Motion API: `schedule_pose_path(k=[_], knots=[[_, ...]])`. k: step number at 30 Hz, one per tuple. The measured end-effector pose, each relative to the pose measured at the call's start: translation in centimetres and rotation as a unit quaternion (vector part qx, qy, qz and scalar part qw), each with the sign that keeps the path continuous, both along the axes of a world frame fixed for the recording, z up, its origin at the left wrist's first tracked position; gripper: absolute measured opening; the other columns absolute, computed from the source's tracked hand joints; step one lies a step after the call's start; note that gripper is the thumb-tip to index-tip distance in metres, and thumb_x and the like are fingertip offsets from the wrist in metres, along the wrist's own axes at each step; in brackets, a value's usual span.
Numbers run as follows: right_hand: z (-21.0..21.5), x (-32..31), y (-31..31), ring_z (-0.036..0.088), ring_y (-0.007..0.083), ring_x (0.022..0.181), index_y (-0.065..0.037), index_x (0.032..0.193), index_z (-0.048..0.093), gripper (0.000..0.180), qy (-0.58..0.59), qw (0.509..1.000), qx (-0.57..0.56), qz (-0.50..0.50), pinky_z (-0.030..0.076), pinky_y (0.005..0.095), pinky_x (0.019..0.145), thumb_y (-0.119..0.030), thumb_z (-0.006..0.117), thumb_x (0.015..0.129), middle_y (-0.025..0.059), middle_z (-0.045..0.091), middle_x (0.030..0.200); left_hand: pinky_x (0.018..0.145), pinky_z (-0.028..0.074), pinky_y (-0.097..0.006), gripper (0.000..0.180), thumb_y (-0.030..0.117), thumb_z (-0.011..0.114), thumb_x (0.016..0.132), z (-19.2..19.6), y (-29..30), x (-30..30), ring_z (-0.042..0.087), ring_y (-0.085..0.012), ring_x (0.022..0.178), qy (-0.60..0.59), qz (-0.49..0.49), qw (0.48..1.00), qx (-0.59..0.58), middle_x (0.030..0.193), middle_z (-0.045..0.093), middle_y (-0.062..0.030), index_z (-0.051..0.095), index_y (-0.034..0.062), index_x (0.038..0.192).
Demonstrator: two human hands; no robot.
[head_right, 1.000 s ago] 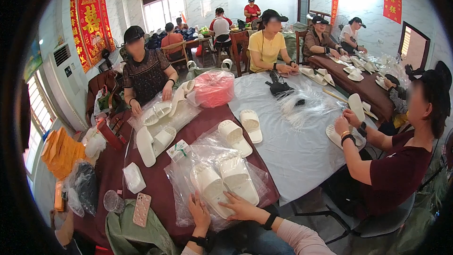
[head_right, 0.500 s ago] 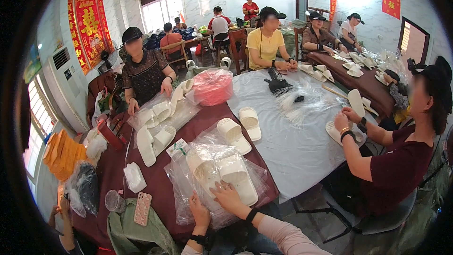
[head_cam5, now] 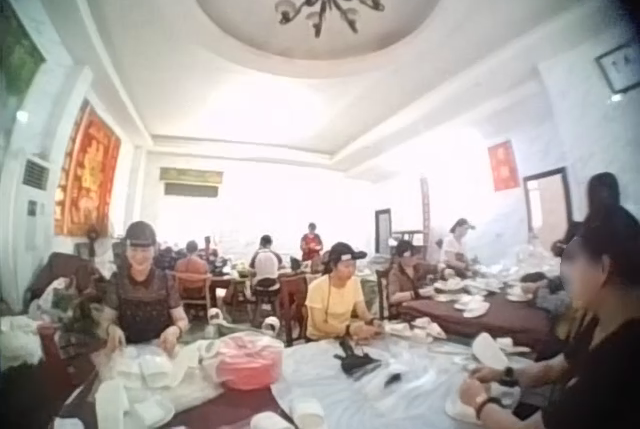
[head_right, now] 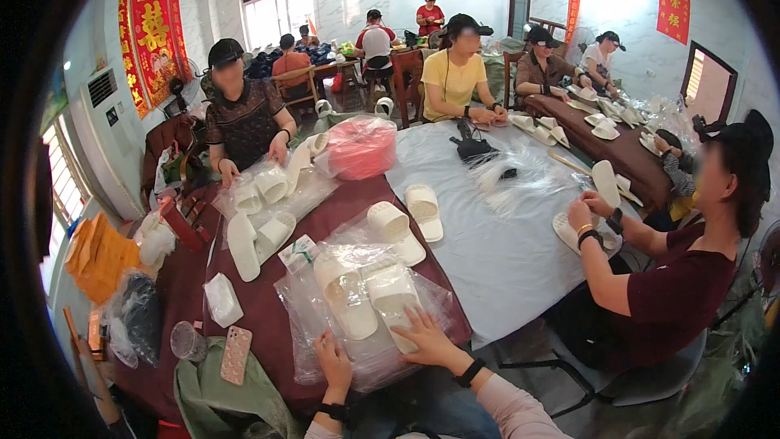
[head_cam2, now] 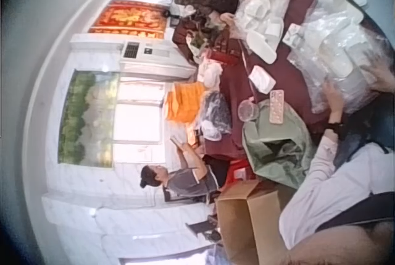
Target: The worker is packaging white slippers into plastic bags.
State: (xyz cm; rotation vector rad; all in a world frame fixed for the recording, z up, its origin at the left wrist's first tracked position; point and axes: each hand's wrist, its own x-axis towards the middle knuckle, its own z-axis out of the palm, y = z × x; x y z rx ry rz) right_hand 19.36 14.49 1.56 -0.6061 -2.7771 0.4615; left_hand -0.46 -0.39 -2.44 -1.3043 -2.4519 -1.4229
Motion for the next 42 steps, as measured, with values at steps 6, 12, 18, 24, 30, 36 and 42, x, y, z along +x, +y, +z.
schedule_pose_path(k=[6, 12, 18, 24, 30, 36, 42], knots=[[-1.2, 1.8, 2.3, 0.022, 0.0473, 0.133, -0.027, 0.138, 0.040, 0.076, 0.014, 0.996, -0.088, 0.027, 0.027, 0.0478, 0.107, -0.043, 0.073, 0.071, 0.0313, 0.020, 0.144, 0.097, 0.036, -0.041, 0.062, 0.000, 0.058, 0.077, 0.8, 0.0, 0.3, 0.043, -0.0395, 0.113, 0.031, -0.017, 0.999, -0.019, 0.122, 0.041, -0.0238, 0.036, -0.0023, 0.136], [-1.3, 1.5, 2.9, 0.046, 0.0428, 0.114, -0.017, 0.131, 0.048, 0.062, 0.018, 0.997, -0.070, -0.013, 0.040, 0.0444, 0.094, -0.040, 0.069, 0.077, 0.0301, 0.038, 0.131, 0.098, 0.035, -0.044, 0.064, -0.002, 0.057, 0.075, 0.1, 0.2, 0.2, 0.042, -0.0407, 0.114, 0.016, -0.016, 1.000, -0.010, 0.123, 0.042, -0.0240, 0.037, -0.0010, 0.136], [-2.7, -1.7, 0.9, 0.061, 0.0315, 0.091, -0.007, 0.112, 0.058, 0.047, 0.074, 0.979, 0.136, -0.132, 0.051, 0.0384, 0.070, -0.040, 0.065, 0.078, 0.0208, 0.058, 0.106, 0.099, 0.034, -0.044, 0.061, -0.004, 0.054, 0.077, 0.3, 0.1, 0.2, 0.042, -0.0406, 0.114, 0.002, -0.027, 1.000, -0.015, 0.124, 0.041, -0.0242, 0.037, -0.0012, 0.135], [-2.7, -4.2, 0.3, 0.062, 0.0297, 0.090, -0.008, 0.112, 0.060, 0.039, 0.042, 0.960, 0.130, -0.243, 0.052, 0.0374, 0.065, -0.032, 0.060, 0.081, 0.0229, 0.057, 0.115, 0.098, 0.035, -0.043, 0.057, -0.005, 0.053, 0.076, 0.1, 0.4, 0.3, 0.043, -0.0404, 0.114, 0.027, -0.031, 0.999, -0.017, 0.124, 0.041, -0.0245, 0.041, -0.0030, 0.132], [-2.5, -5.9, 0.0, 0.060, 0.0255, 0.074, -0.004, 0.096, 0.063, 0.023, 0.031, 0.968, 0.143, -0.202, 0.050, 0.0374, 0.056, -0.018, 0.058, 0.078, 0.0119, 0.060, 0.085, 0.099, 0.035, -0.041, 0.061, -0.010, 0.047, 0.074, 0.5, 0.0, 0.1, 0.043, -0.0396, 0.113, 0.019, -0.037, 0.999, -0.009, 0.123, 0.040, -0.0244, 0.039, -0.0033, 0.134], [-3.6, -6.7, 0.3, 0.060, 0.0262, 0.073, -0.001, 0.084, 0.060, 0.013, 0.075, 0.972, 0.146, -0.165, 0.050, 0.0352, 0.063, -0.010, 0.054, 0.075, 0.0117, 0.059, 0.073, 0.099, 0.035, -0.041, 0.059, -0.011, 0.046, 0.074, 0.5, 0.1, 0.2, 0.044, -0.0402, 0.113, 0.036, -0.039, 0.999, -0.001, 0.124, 0.040, -0.0248, 0.040, -0.0037, 0.132], [-4.1, -7.1, 0.5, 0.061, 0.0297, 0.076, 0.000, 0.097, 0.061, 0.025, 0.146, 0.970, 0.139, -0.137, 0.049, 0.0405, 0.067, -0.015, 0.056, 0.078, 0.0139, 0.063, 0.089, 0.099, 0.036, -0.041, 0.057, -0.011, 0.045, 0.075, 0.6, 0.1, 0.5, 0.044, -0.0397, 0.114, 0.033, -0.041, 0.999, 0.001, 0.124, 0.041, -0.0244, 0.042, -0.0041, 0.131]])
